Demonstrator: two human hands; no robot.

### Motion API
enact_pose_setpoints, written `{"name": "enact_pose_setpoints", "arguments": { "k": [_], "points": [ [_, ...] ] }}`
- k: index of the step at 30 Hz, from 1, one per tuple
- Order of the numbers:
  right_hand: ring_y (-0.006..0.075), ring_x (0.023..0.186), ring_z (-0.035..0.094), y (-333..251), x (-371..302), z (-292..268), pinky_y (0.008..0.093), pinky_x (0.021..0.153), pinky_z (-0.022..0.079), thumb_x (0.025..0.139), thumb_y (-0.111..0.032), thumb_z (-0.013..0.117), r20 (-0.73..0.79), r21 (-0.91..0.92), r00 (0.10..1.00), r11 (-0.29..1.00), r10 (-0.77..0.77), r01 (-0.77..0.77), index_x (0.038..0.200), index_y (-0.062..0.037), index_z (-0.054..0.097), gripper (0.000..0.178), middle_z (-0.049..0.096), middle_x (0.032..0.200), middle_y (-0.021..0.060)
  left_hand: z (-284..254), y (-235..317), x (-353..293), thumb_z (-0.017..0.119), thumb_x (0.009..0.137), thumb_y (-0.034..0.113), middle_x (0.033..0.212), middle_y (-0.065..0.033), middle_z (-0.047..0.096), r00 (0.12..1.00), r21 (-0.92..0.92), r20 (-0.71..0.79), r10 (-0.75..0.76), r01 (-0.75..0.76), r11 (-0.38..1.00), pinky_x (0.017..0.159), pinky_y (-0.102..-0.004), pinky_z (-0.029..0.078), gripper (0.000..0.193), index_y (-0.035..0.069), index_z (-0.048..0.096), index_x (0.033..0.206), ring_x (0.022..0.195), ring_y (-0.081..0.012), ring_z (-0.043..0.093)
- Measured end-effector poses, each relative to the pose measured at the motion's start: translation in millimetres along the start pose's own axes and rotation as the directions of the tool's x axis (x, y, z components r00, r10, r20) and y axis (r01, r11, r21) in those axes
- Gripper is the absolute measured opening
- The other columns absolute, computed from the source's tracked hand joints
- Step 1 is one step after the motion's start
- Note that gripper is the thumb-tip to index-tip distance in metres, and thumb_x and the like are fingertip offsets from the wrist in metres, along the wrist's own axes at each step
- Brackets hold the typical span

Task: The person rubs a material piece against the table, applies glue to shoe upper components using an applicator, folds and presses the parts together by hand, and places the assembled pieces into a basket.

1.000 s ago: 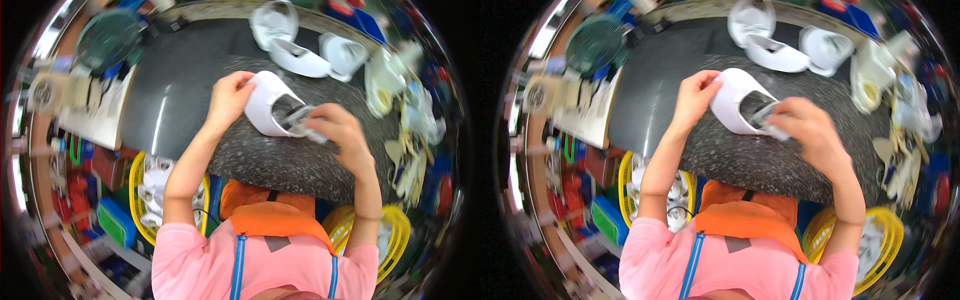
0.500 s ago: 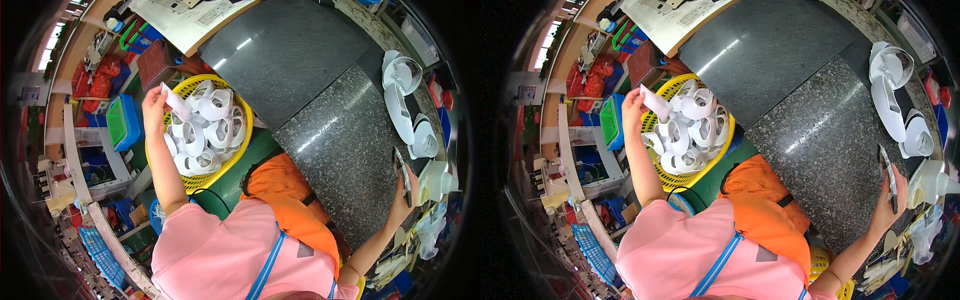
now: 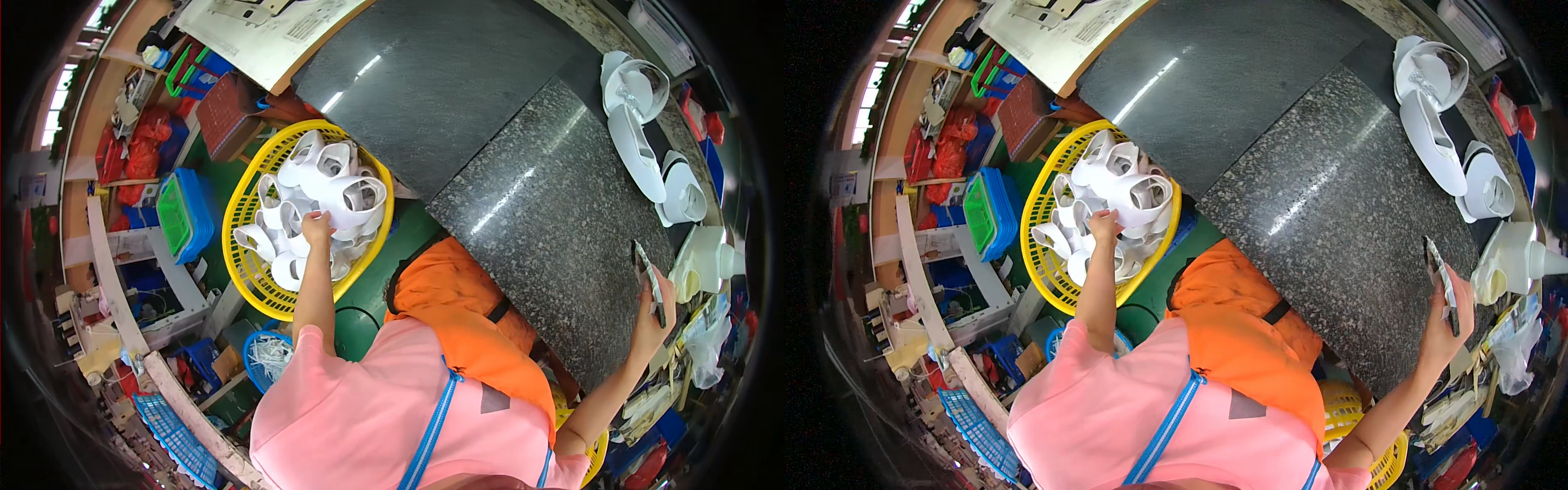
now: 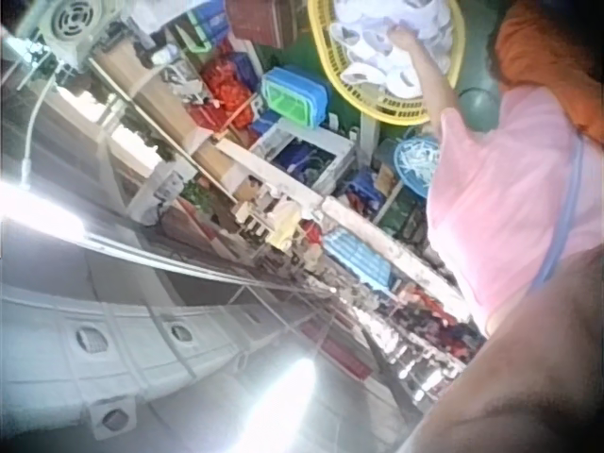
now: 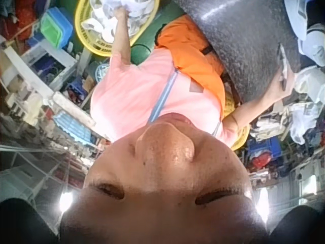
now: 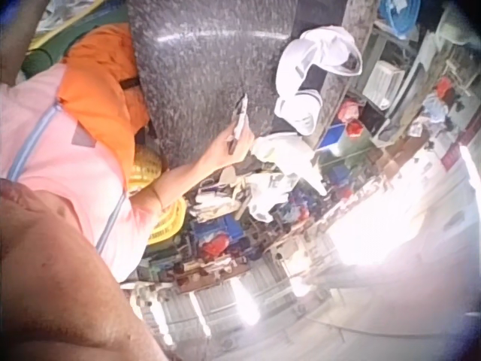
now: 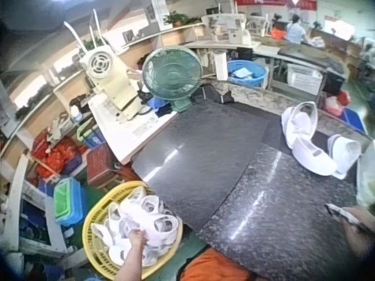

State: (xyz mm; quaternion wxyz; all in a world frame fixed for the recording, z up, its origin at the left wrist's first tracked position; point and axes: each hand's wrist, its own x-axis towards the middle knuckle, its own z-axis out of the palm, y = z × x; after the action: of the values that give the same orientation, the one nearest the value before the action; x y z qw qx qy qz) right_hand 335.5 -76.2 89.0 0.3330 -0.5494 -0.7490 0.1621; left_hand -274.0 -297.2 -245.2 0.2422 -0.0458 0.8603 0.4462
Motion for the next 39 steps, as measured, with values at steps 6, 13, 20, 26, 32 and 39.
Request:
{"name": "enact_pose_setpoints", "arguments": {
  "k": [6,13,20,26,32,39],
  "points": [
    [0.0183,0.087,0.062,3,-11,-17,0.0273,0.081,0.047,0.083,0.01,0.068,-0.088,-0.056,0.993,0.995,0.082,-0.087,0.109,0.002,0.07,0.027,0.065,0.091,0.0086,-33,102,-36,0.077,0.066,0.01,0.112,-0.0214,0.065,0.747,0.698,0.063,0.662,-0.507,0.506,0.099,-0.0473,0.043,0.051,0.002,0.063,0.115,0.109,-0.0402,0.057],
    [0.0212,0.091,0.066,11,-18,-29,0.0297,0.084,0.05,0.085,0.005,0.068,-0.189,0.034,0.955,0.974,0.227,-0.225,0.116,-0.0002,0.066,0.032,0.068,0.1,0.0116,143,317,-260,0.069,0.084,0.007,0.108,-0.0137,0.066,-0.078,-0.11,0.329,0.941,-0.993,-0.044,0.097,-0.0432,0.045,0.026,0.007,0.068,0.11,0.108,-0.0328,0.06],
    [0.0227,0.091,0.068,26,-24,-52,0.0321,0.082,0.051,0.085,0.002,0.068,-0.289,-0.056,0.93,0.966,0.226,-0.252,0.115,-0.0022,0.068,0.031,0.069,0.102,0.0124,332,324,-468,0.089,0.064,0.04,0.123,-0.0247,0.054,-0.62,-0.334,0.453,0.641,-0.785,-0.523,0.093,-0.0487,0.047,0.092,0.002,0.048,0.138,0.111,-0.0392,0.055],
    [0.0268,0.085,0.071,121,0,-102,0.0341,0.079,0.053,0.089,-0.018,0.07,-0.614,-0.051,0.708,0.878,0.348,-0.476,0.112,-0.0019,0.07,0.028,0.073,0.095,0.0171,351,357,-479,0.054,0.094,0.016,0.112,-0.0239,0.064,-0.479,-0.305,0.698,0.532,-0.871,-0.385,0.086,-0.0445,0.053,0.035,0.002,0.059,0.125,0.099,-0.0343,0.066],
    [0.0367,0.09,0.07,172,38,-102,0.0444,0.08,0.053,0.084,-0.035,0.072,-0.459,-0.225,0.742,0.744,0.489,-0.629,0.111,-0.0035,0.071,0.042,0.072,0.094,0.0227,289,367,-415,0.045,0.104,0.014,0.121,-0.0145,0.065,0.037,-0.562,0.827,0.562,0.014,0.827,0.089,-0.0396,0.056,0.033,0.0,0.052,0.133,0.103,-0.0249,0.068],
    [0.0326,0.08,0.067,144,21,-95,0.0402,0.074,0.051,0.09,-0.023,0.068,-0.511,-0.234,0.798,0.842,0.32,-0.487,0.112,-0.0062,0.071,0.028,0.071,0.1,0.0165,204,280,-377,0.064,0.089,0.007,0.164,-0.0222,0.015,-0.078,-0.532,0.588,0.805,-0.787,0.312,0.123,-0.0449,0.01,0.078,-0.003,0.023,0.155,0.153,-0.0335,0.01]
  ]
}}
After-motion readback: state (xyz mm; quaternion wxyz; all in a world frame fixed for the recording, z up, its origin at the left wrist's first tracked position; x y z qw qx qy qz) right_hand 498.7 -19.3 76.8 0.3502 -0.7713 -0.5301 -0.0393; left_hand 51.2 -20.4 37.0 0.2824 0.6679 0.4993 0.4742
